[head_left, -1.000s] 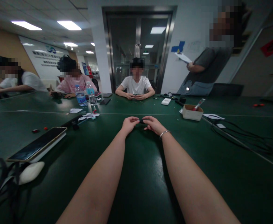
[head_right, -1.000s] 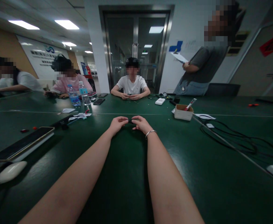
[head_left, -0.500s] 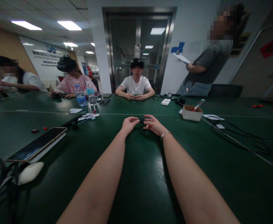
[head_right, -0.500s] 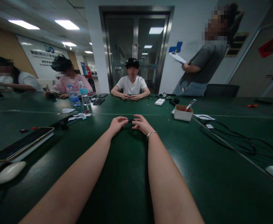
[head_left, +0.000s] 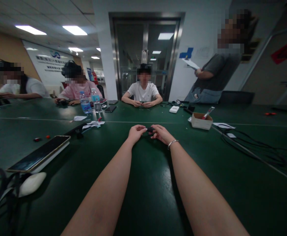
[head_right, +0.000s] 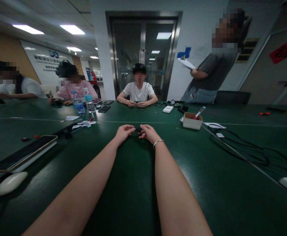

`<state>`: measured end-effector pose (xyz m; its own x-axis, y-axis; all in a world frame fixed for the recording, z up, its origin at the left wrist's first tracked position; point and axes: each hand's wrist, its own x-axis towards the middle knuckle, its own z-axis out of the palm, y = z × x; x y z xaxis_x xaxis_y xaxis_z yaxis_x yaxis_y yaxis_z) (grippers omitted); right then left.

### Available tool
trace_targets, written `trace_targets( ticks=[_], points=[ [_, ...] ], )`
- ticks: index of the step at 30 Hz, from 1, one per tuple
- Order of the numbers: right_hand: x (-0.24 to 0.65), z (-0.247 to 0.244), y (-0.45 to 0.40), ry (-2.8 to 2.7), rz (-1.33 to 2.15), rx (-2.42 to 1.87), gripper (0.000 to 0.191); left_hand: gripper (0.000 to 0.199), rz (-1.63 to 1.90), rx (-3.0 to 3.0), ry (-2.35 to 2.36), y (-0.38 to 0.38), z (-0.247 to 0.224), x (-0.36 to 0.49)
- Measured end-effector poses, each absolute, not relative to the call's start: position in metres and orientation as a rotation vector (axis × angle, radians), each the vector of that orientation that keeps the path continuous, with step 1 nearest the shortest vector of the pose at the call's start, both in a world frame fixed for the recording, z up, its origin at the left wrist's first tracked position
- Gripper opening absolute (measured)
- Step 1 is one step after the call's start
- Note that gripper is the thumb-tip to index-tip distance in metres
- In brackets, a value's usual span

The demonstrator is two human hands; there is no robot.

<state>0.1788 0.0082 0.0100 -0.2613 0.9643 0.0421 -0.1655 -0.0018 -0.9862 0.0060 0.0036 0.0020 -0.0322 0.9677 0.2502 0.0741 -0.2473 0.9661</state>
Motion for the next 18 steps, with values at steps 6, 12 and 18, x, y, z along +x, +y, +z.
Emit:
trace_targets(
  ticks=[6, 12, 18],
  points=[
    [0.1803, 0.0104, 0.0072, -1.272, 1.458, -0.859, 0.035, 0.019, 1.396, 1.414, 1.162, 0.006, 0.0005, 0.0059],
    [0.1772, 0.0101, 0.0097, -1.292, 1.426, -0.976, 0.01, 0.017, 1.398, 1.412, 1.169, 0.0059, 0.0007, 0.0063],
    [0.1776, 0.0098, 0.0093, -1.28, 1.462, -0.89, 0.025, 0.017, 1.404, 1.407, 1.175, 0.0034, 0.0026, 0.0067]
  ],
)
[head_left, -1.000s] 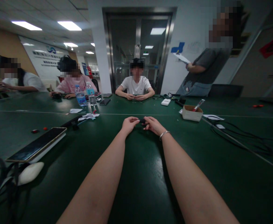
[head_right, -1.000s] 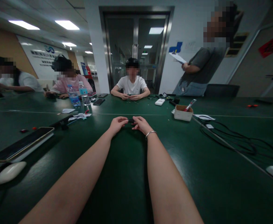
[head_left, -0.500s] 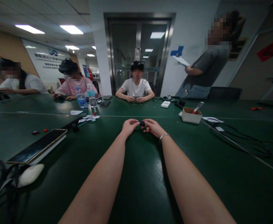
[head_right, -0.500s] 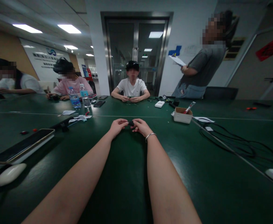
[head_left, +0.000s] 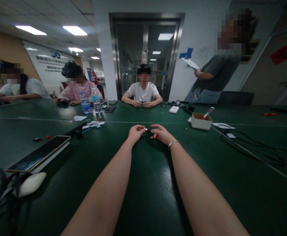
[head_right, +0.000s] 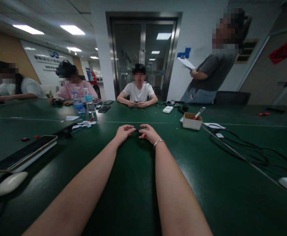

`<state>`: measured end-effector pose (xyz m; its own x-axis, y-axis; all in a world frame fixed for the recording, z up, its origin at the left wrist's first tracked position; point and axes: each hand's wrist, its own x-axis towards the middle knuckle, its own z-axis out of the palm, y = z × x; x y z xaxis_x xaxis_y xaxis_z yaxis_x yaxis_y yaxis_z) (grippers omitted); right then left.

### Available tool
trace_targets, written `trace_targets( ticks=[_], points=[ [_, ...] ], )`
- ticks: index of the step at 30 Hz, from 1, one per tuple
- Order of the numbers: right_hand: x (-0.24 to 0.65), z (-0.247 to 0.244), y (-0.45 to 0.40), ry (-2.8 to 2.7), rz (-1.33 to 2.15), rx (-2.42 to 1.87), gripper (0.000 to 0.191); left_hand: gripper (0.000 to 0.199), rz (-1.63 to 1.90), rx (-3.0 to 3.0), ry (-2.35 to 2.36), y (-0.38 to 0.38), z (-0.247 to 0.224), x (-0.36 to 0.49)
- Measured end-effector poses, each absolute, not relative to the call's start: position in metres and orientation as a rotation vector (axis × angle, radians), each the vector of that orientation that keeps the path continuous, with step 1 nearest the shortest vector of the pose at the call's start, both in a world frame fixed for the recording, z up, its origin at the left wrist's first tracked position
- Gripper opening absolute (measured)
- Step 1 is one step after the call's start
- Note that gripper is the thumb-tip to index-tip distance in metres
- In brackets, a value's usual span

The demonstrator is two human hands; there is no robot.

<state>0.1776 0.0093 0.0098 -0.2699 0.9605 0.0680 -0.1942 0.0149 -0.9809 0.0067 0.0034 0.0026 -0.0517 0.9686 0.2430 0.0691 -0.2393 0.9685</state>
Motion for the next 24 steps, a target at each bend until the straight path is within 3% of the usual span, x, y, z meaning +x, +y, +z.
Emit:
trace_targets(
  ticks=[4, 9, 13, 18, 24],
  points=[
    [0.178, 0.009, 0.01, -1.276, 1.441, -0.956, 0.01, 0.019, 1.413, 1.396, 1.175, 0.005, 0.002, 0.007],
    [0.18, 0.009, 0.008, -1.27, 1.439, -0.88, 0.035, 0.019, 1.414, 1.385, 1.16, 0.007, 0.0, 0.006],
    [0.178, 0.009, 0.01, -1.274, 1.421, -0.953, 0.013, 0.02, 1.424, 1.329, 1.133, 0.009, -0.001, 0.005],
    [0.177, 0.009, 0.01, -1.333, 1.432, -0.973, 0.005, 0.019, 1.422, 1.332, 1.117, 0.014, -0.004, 0.005],
    [0.181, 0.01, 0.005, -1.293, 1.456, -0.903, 0.018, 0.012, 1.376, 1.416, 1.183, 0.014, -0.006, 0.007]
  ],
)
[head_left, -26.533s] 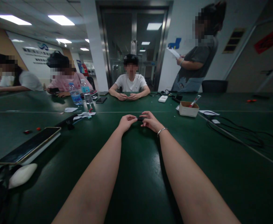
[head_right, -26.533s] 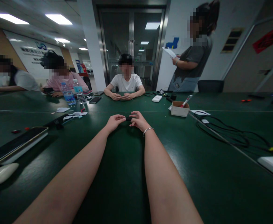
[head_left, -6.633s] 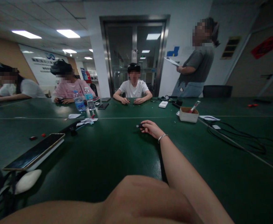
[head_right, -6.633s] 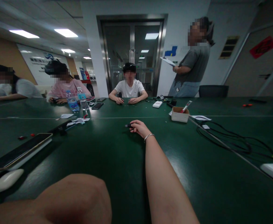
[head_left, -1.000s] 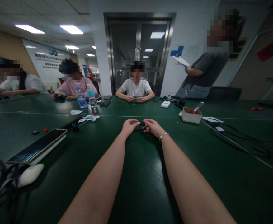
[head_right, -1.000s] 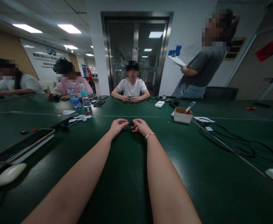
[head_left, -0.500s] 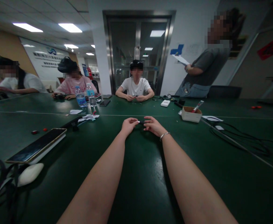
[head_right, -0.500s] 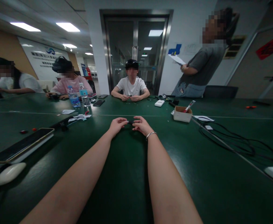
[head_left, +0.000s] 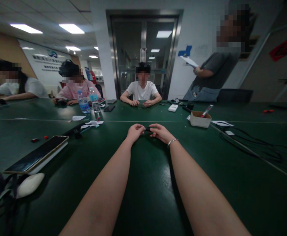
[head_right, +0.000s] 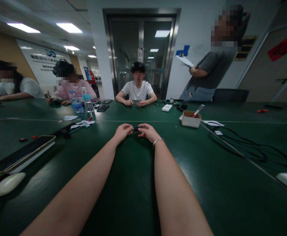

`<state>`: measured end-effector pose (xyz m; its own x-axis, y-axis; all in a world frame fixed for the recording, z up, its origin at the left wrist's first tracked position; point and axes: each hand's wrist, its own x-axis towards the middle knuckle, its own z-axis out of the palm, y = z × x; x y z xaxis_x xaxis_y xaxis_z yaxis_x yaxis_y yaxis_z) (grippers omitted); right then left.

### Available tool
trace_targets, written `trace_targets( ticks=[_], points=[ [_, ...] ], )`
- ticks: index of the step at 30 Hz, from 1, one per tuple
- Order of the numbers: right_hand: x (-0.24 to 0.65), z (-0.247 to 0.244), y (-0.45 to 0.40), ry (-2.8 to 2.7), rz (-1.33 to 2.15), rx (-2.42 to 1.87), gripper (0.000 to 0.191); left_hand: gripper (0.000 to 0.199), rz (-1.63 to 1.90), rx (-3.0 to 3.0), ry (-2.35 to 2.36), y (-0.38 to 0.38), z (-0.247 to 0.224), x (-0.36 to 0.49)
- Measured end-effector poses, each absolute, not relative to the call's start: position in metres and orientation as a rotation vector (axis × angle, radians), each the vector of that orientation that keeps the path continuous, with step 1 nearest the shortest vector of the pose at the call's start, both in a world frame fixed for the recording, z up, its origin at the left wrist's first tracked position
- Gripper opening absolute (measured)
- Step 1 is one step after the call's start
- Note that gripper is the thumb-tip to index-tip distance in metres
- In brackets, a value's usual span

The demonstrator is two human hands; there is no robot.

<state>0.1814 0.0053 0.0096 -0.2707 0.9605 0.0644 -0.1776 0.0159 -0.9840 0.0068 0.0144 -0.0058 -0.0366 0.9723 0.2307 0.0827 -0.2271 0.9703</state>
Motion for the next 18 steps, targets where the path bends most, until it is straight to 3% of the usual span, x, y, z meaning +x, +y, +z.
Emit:
trace_targets(
  ticks=[7, 10, 18],
  points=[
    [0.1817, 0.0068, 0.0086, -1.282, 1.466, -0.883, 0.018, 0.027, 1.285, 1.51, 1.287, 0.0168, -0.0091, 0.0062],
    [0.1816, 0.0078, 0.0082, -1.272, 1.462, -0.892, 0.016, 0.02, 1.317, 1.507, 1.241, 0.0163, -0.0092, 0.0066],
    [0.1814, 0.0114, 0.0047, -1.254, 1.486, -0.879, 0.015, 0.023, 1.297, 1.497, 1.215, 0.0168, -0.0103, 0.0077]
  ],
)
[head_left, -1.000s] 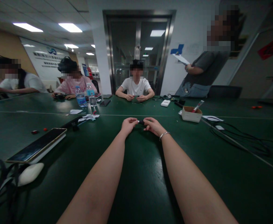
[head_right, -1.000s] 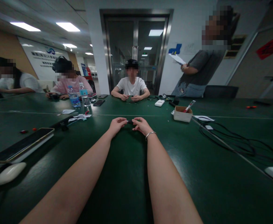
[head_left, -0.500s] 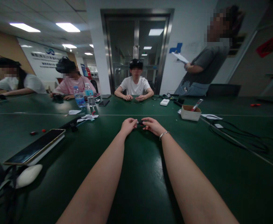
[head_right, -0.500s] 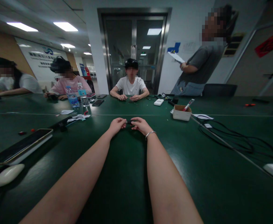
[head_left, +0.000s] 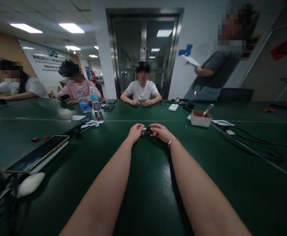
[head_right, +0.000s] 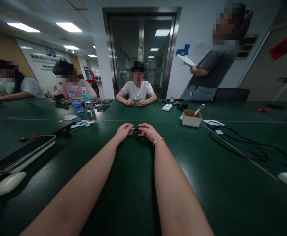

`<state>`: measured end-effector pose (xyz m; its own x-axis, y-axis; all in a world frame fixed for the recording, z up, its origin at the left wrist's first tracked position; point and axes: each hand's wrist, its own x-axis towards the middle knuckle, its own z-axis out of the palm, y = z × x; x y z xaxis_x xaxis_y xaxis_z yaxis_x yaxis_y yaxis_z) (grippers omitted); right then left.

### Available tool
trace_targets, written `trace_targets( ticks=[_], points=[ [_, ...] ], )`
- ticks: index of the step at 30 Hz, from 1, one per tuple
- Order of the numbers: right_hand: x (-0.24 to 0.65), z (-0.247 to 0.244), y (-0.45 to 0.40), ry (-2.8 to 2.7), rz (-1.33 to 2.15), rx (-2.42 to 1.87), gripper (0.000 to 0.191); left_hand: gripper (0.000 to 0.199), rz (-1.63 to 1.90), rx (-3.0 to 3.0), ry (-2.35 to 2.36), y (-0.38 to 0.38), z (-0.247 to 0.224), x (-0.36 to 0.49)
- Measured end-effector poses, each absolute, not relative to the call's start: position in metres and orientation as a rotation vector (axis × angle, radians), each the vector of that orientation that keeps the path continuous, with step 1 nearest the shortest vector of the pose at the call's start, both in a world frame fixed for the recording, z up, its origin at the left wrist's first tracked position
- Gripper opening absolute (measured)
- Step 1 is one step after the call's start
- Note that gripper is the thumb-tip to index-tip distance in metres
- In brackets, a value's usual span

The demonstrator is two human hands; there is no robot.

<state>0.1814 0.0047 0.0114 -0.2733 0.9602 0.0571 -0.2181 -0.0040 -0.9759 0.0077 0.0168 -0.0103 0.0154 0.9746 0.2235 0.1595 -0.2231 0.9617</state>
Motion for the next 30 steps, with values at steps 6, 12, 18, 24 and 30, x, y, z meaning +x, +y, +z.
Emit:
trace_targets(
  ticks=[6, 12, 18, 24, 30],
  points=[
    [0.1797, 0.0123, 0.0037, -1.241, 1.473, -0.884, 0.016, 0.022, 1.293, 1.545, 1.249, 0.0172, -0.0116, 0.0082],
    [0.1791, 0.0139, 0.0023, -1.237, 1.474, -0.909, 0.015, 0.022, 1.281, 1.573, 1.224, 0.0177, -0.0123, 0.0065],
    [0.1792, 0.0137, 0.0031, -1.228, 1.472, -0.907, 0.014, 0.02, 1.275, 1.459, 1.218, 0.0171, -0.0096, 0.0089],
    [0.1791, 0.012, 0.0039, -1.215, 1.471, -0.903, 0.015, 0.014, 1.274, 1.473, 1.217, 0.0191, -0.0127, 0.0085],
    [0.179, 0.0119, 0.0038, -1.221, 1.464, -0.897, 0.014, 0.014, 1.32, 1.473, 1.259, 0.0225, -0.0162, 0.0057]
  ],
)
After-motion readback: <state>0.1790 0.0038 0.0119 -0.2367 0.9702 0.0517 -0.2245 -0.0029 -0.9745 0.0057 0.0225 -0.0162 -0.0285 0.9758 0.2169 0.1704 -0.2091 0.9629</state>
